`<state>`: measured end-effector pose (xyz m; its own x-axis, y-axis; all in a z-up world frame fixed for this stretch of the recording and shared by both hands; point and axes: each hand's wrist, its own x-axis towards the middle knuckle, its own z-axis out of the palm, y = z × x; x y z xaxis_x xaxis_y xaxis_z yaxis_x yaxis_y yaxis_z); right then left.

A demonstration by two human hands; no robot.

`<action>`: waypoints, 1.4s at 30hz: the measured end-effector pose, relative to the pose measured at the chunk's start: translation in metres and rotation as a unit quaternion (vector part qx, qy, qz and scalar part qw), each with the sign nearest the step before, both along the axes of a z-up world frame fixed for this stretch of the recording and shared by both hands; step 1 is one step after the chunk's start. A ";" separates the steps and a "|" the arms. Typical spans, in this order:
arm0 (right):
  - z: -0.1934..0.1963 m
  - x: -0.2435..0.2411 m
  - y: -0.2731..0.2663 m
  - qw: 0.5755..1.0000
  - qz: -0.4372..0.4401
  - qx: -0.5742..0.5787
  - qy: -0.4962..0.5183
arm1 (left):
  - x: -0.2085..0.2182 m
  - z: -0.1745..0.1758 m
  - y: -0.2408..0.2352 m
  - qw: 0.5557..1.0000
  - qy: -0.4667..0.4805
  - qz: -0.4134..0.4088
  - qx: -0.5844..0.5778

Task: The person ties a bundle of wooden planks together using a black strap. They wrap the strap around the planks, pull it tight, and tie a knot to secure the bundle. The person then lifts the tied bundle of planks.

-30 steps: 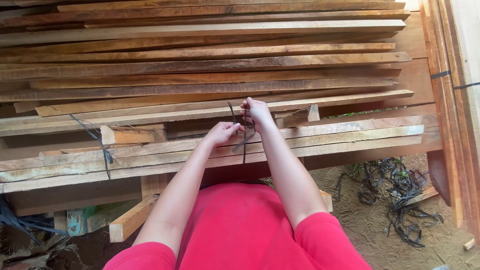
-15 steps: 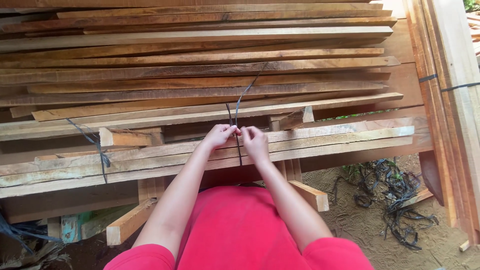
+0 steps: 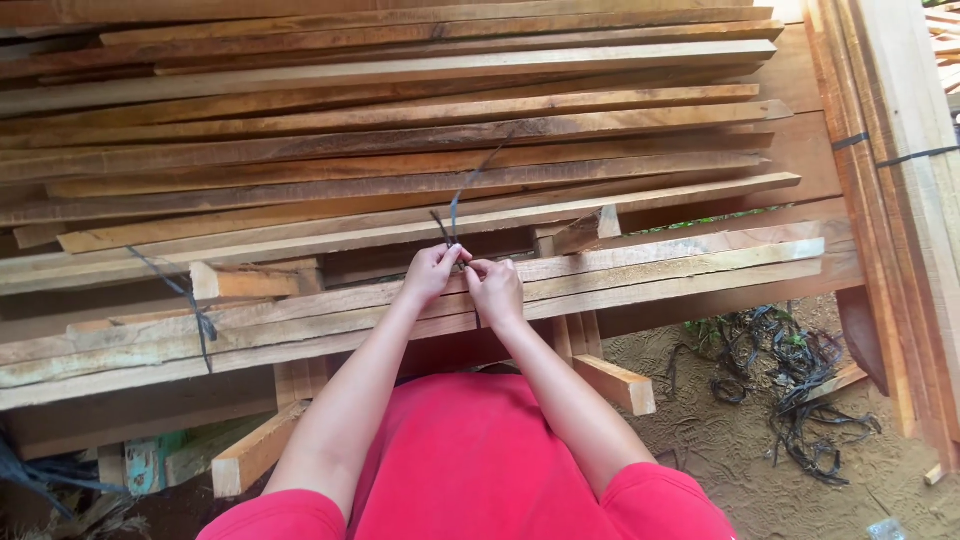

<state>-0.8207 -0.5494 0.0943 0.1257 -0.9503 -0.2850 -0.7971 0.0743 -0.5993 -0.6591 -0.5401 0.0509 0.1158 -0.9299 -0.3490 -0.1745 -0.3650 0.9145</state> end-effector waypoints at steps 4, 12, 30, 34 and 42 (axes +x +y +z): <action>0.018 0.009 0.004 0.998 -0.003 -0.055 -0.029 | -0.007 0.014 0.007 0.995 0.003 0.026 -0.092; -0.022 0.019 -0.004 0.990 0.078 -0.118 0.007 | -0.011 0.033 0.001 0.974 -0.112 0.001 -0.199; 0.014 0.016 -0.019 0.990 -0.043 0.053 -0.119 | -0.004 -0.015 -0.012 0.982 -0.164 -0.044 0.087; 0.018 0.018 -0.019 0.990 -0.049 0.056 -0.116 | 0.001 0.007 0.000 0.983 -0.174 -0.054 0.031; 0.007 0.015 -0.013 0.979 -0.075 0.046 -0.185 | 0.012 -0.026 -0.006 0.989 -0.116 -0.073 0.046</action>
<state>-0.8055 -0.5626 0.1011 0.0980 -0.9387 -0.3305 -0.5023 0.2400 -0.8307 -0.6471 -0.5458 0.0247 0.0692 -0.9084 -0.4124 -0.4329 -0.3998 0.8079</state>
